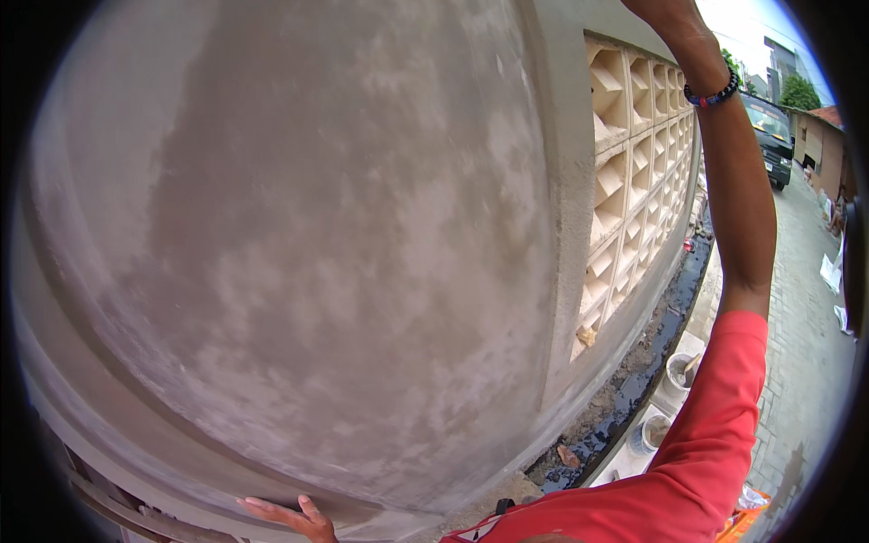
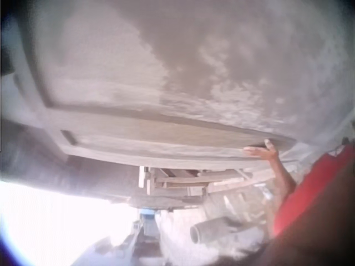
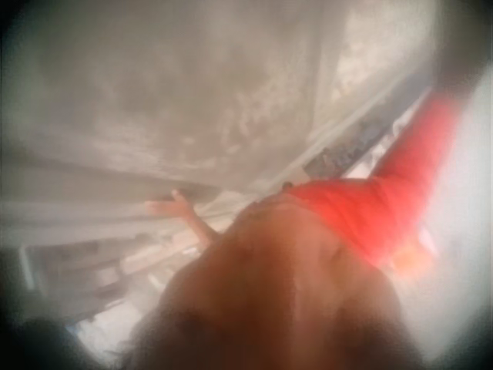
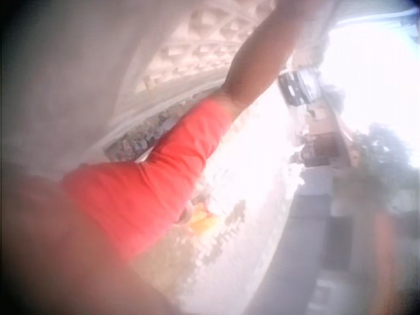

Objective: The person applies plaster to a decorative concrete wall using a trowel and a bucket of plaster. They repeatedly scoop plaster from the bucket and smooth it onto the wall surface, working along the edges of a lattice pattern.

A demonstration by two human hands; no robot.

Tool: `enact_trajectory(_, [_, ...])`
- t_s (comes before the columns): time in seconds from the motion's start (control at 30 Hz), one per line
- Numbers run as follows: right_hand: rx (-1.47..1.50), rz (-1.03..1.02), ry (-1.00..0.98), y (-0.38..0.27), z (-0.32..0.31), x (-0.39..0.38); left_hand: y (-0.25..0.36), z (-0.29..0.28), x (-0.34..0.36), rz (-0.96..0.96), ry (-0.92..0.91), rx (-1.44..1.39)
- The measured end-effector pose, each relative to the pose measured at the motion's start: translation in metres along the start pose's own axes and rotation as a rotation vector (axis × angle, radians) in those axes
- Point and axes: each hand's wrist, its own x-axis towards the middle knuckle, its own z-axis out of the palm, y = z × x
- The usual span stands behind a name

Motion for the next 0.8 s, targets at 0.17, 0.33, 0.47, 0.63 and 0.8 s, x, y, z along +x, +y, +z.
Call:
enact_trajectory(0.17, [-0.133,0.097,-0.281,0.003,0.010,0.023,0.013,0.006,0.008,0.073,0.133,-0.138])
enact_trajectory(0.33, [-0.187,0.075,-0.318,-0.012,0.012,0.017,0.012,0.009,0.009,0.084,0.124,-0.091])
enact_trajectory(0.47, [-0.252,0.071,-0.355,-0.014,0.020,0.017,0.012,0.003,0.007,0.066,0.107,-0.077])
enact_trajectory(0.63, [-0.318,0.128,-0.447,-0.015,0.019,0.019,0.009,0.007,0.007,0.069,0.121,-0.145])
enact_trajectory(0.8, [-0.314,0.051,-0.519,-0.025,0.008,0.025,0.010,0.010,0.008,0.080,0.130,-0.148])
